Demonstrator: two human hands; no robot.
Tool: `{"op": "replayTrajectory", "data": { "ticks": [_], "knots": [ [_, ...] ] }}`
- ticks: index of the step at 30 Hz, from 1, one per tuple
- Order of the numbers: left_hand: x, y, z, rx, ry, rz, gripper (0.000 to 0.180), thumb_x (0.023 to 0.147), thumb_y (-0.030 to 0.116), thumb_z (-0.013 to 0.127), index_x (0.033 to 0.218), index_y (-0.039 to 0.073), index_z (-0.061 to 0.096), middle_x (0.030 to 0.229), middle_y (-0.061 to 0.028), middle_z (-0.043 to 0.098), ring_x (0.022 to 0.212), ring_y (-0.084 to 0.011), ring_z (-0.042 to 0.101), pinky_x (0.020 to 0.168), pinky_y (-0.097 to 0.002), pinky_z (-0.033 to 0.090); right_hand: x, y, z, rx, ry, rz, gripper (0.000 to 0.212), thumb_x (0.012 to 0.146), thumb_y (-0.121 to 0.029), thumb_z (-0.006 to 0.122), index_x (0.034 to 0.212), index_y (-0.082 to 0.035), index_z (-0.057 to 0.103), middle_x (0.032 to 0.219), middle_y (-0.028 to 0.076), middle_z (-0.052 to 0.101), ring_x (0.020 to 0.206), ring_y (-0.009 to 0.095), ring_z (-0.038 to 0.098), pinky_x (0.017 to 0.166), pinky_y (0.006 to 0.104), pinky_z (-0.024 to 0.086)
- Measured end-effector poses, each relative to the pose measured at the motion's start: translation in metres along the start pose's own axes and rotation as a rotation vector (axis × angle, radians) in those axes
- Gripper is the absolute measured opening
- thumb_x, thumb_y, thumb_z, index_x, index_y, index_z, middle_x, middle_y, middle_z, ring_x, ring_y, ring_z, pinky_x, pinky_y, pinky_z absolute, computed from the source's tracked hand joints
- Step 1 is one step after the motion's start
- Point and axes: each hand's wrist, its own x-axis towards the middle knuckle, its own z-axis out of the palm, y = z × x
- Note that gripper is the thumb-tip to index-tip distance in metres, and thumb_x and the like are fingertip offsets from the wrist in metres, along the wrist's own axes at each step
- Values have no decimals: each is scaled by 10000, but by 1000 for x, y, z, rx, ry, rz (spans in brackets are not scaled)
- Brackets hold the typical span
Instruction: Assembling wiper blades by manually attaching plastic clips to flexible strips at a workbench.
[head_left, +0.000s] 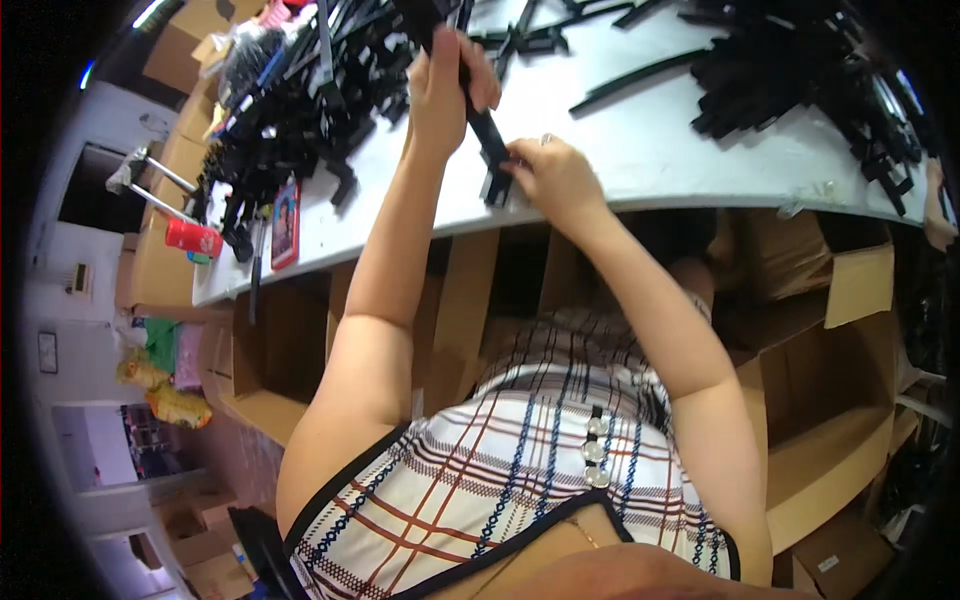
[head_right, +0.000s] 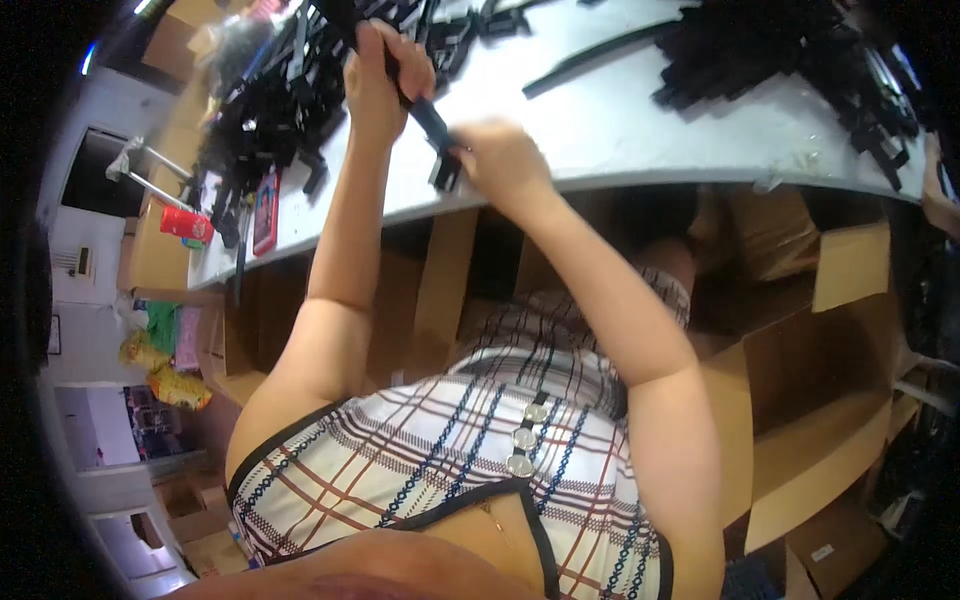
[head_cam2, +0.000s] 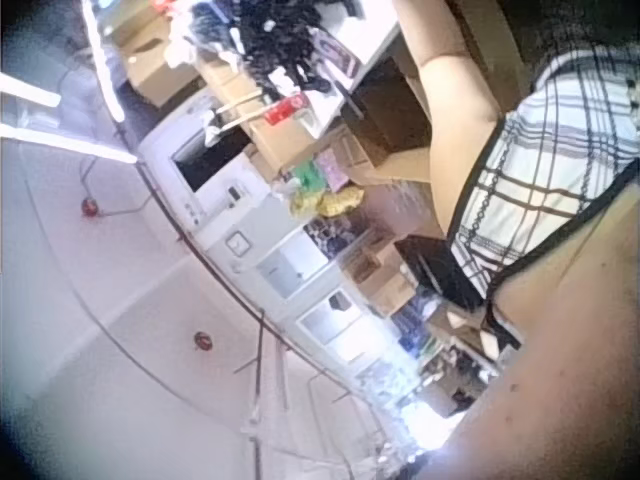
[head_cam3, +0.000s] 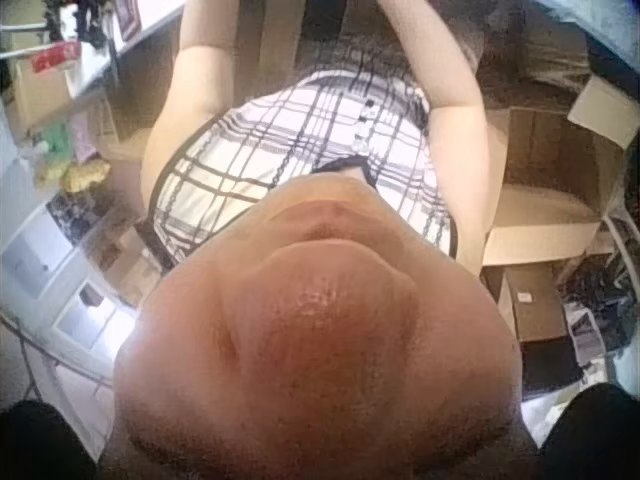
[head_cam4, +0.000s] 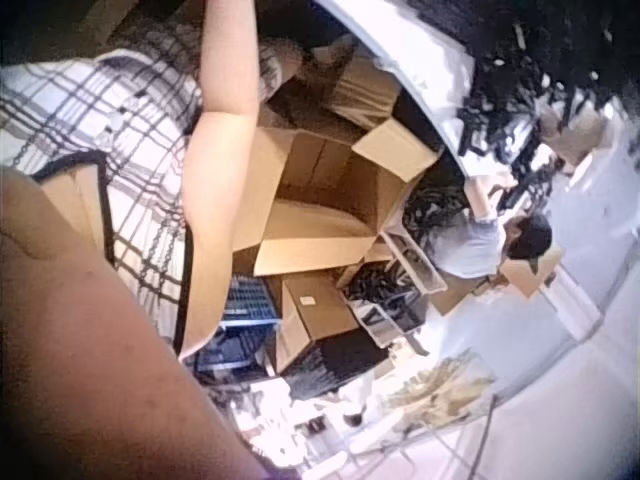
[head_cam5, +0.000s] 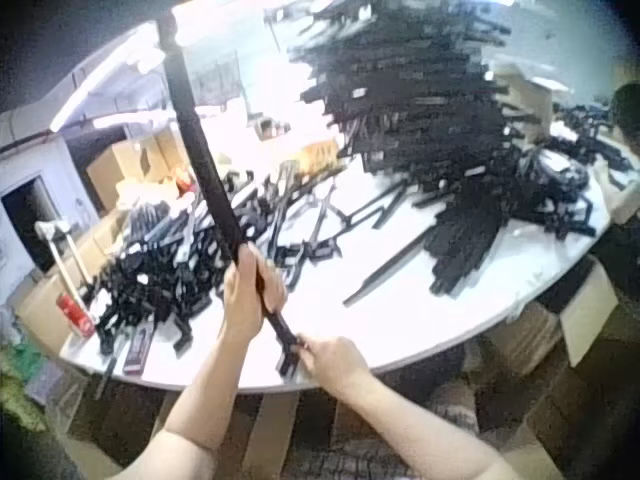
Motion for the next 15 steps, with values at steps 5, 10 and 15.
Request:
{"op": "replayTrajectory", "data": {
  "ticks": [5, 10, 15],
  "knots": [
    [-48, -20, -12, 304, 267, -163, 278, 1041, 287, 440, 1160, 36, 438, 677, -58, 593, 545, -95, 531, 520, -244, 439, -1, -9, 2, -10, -35, -16, 269, 893, -246, 650, 1074, -48, 673, 808, 144, 678, 799, 307, 643, 730, 393, 518],
    [3, -3, -64, 576, 294, -367, 269, 1022, 227, 465, 1198, 36, 534, 659, -78, 634, 464, -78, 528, 394, -219, 394, 2, -12, -2, 73, 53, 0, 346, 961, -295, 560, 1110, 1, 660, 872, 152, 709, 855, 327, 636, 779, 416, 505],
    [148, 12, -216, 1209, 244, -232, 606, 931, 497, 560, 1292, 12, 520, 908, -128, 664, 806, -207, 608, 731, -349, 498, 5, -13, 0, 74, 40, 21, 334, 960, -281, 549, 1048, 15, 676, 811, 184, 693, 858, 343, 642, 792, 419, 508]
  ]
}}
